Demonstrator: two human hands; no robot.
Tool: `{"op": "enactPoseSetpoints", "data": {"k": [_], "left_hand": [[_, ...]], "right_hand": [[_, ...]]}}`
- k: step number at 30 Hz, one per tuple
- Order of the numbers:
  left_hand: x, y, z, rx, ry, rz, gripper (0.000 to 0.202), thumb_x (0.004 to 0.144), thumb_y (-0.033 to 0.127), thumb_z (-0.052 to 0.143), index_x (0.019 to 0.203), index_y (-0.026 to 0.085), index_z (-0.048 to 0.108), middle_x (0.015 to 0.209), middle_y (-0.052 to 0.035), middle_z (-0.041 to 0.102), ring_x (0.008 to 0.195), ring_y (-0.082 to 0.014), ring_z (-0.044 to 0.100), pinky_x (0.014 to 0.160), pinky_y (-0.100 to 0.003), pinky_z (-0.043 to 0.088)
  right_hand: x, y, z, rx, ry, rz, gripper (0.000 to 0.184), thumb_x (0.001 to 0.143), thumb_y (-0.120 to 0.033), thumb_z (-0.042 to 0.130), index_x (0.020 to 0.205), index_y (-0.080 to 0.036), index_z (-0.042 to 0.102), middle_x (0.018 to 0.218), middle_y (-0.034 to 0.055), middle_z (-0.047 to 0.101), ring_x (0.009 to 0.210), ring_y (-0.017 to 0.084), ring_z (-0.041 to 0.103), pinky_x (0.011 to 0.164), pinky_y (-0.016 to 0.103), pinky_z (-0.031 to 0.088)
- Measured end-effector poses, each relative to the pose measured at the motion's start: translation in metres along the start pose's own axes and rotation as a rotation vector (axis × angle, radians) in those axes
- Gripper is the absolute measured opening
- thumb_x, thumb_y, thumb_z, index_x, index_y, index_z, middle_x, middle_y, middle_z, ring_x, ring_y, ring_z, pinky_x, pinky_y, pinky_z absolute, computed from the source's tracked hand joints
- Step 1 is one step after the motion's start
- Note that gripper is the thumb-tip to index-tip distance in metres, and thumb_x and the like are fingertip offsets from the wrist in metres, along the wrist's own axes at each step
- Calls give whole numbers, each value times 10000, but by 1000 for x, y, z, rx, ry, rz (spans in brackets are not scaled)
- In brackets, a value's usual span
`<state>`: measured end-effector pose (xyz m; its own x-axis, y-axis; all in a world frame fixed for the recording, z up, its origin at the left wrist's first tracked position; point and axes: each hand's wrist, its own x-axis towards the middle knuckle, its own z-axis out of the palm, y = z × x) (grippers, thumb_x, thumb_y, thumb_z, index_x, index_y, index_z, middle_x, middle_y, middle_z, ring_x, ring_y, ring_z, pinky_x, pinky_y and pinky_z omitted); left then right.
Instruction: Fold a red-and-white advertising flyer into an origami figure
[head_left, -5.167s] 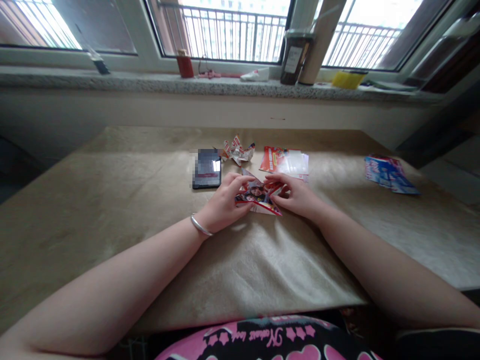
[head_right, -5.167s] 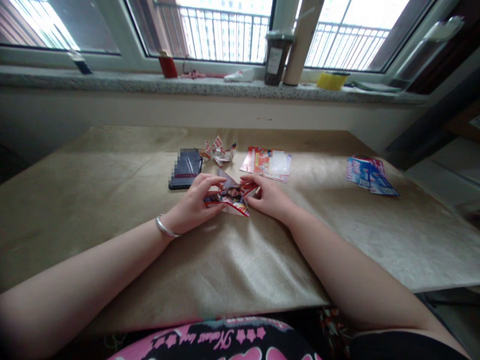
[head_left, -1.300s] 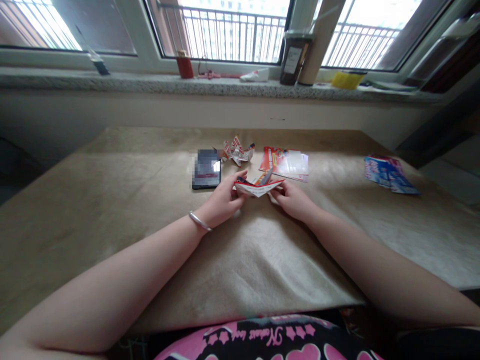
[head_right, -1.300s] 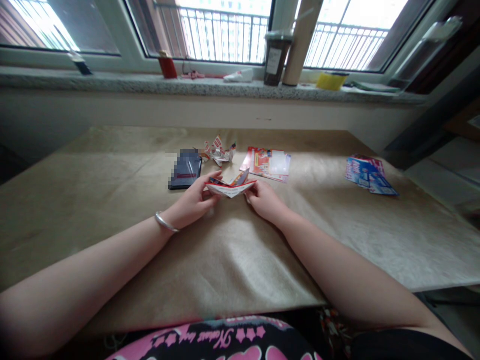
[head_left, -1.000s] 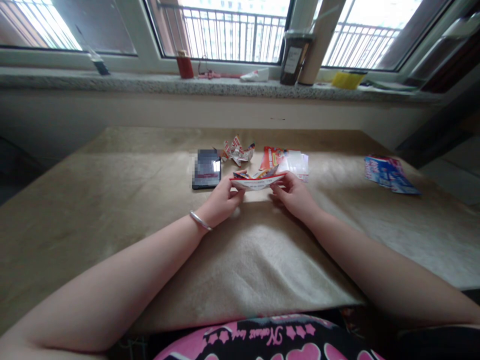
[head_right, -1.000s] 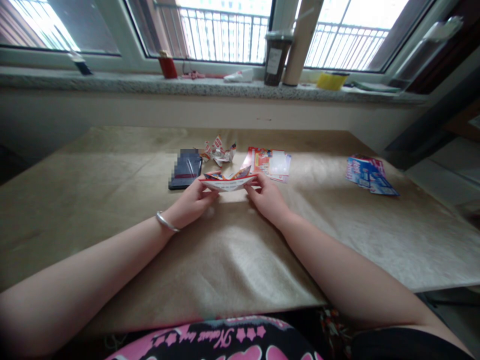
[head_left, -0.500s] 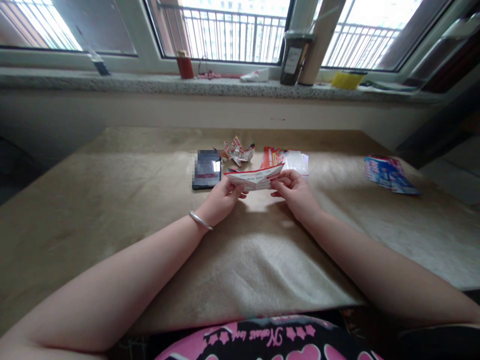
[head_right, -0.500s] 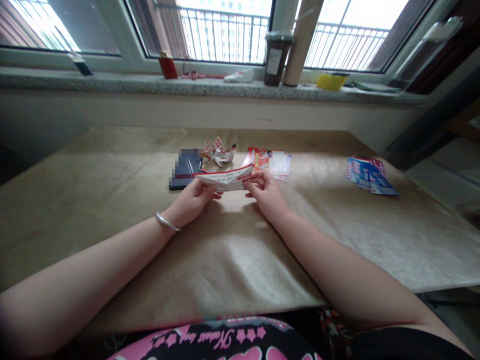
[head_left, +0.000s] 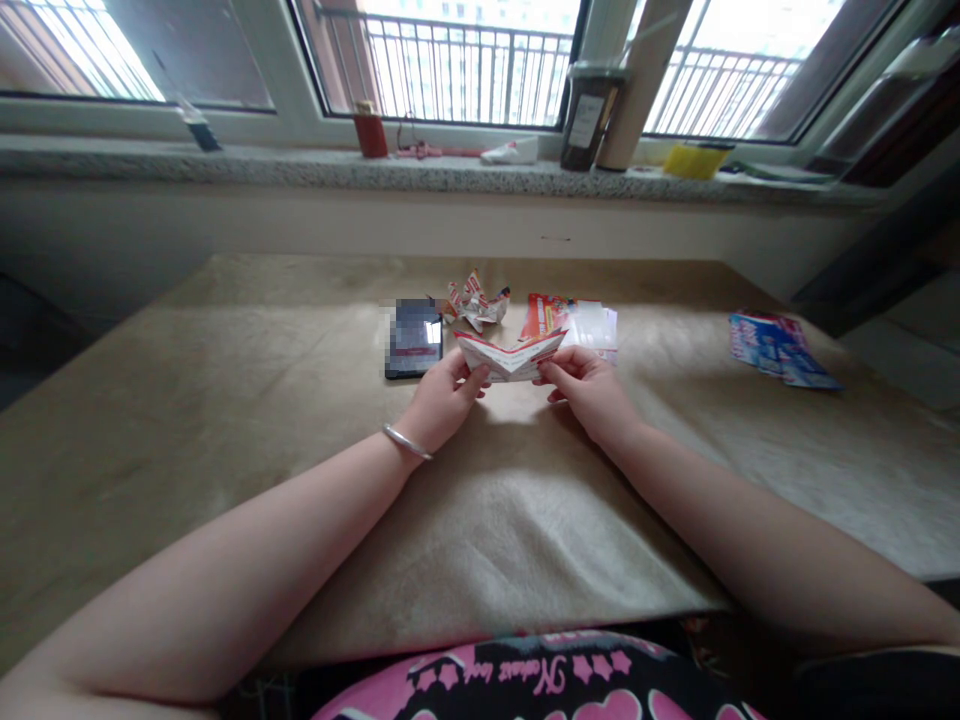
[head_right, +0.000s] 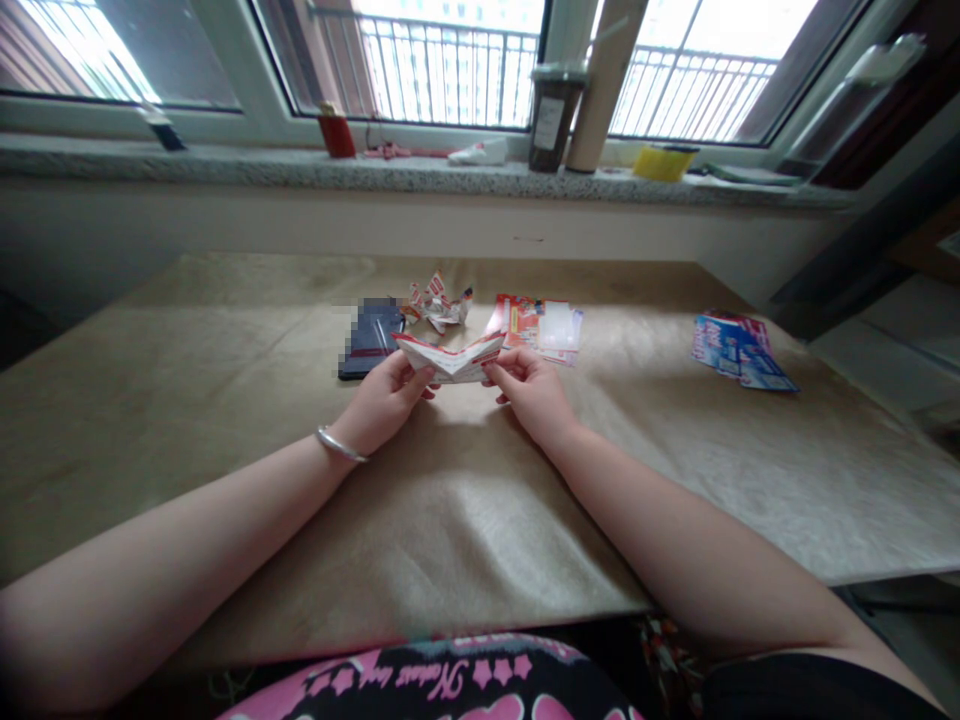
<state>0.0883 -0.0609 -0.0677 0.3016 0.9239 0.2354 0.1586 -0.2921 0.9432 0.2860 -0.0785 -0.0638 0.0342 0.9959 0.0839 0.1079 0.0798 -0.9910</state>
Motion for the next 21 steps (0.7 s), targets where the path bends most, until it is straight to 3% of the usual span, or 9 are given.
{"op": "enactPoseSetpoints", "data": {"k": [9, 21], "left_hand": [[-3, 5, 0, 131, -2, 59, 341, 856, 422, 522, 1034, 134, 561, 979, -89, 624, 818, -179, 589, 670, -272, 521], [-4, 7, 3, 60, -99, 75, 308, 841, 405, 552, 1008, 147, 563, 988, -69, 625, 872, -183, 611, 695, -253, 504]], "right_hand": [[-2, -1, 4, 14, -20, -16, 364, 646, -534, 690, 763, -218, 553, 769, 1, 662, 695, 138, 596, 500, 223, 472], [-4, -2, 10, 71, -43, -84, 368, 645, -506, 711, 780, -209, 542, 704, -22, 623, 631, 108, 574, 530, 224, 490]]}}
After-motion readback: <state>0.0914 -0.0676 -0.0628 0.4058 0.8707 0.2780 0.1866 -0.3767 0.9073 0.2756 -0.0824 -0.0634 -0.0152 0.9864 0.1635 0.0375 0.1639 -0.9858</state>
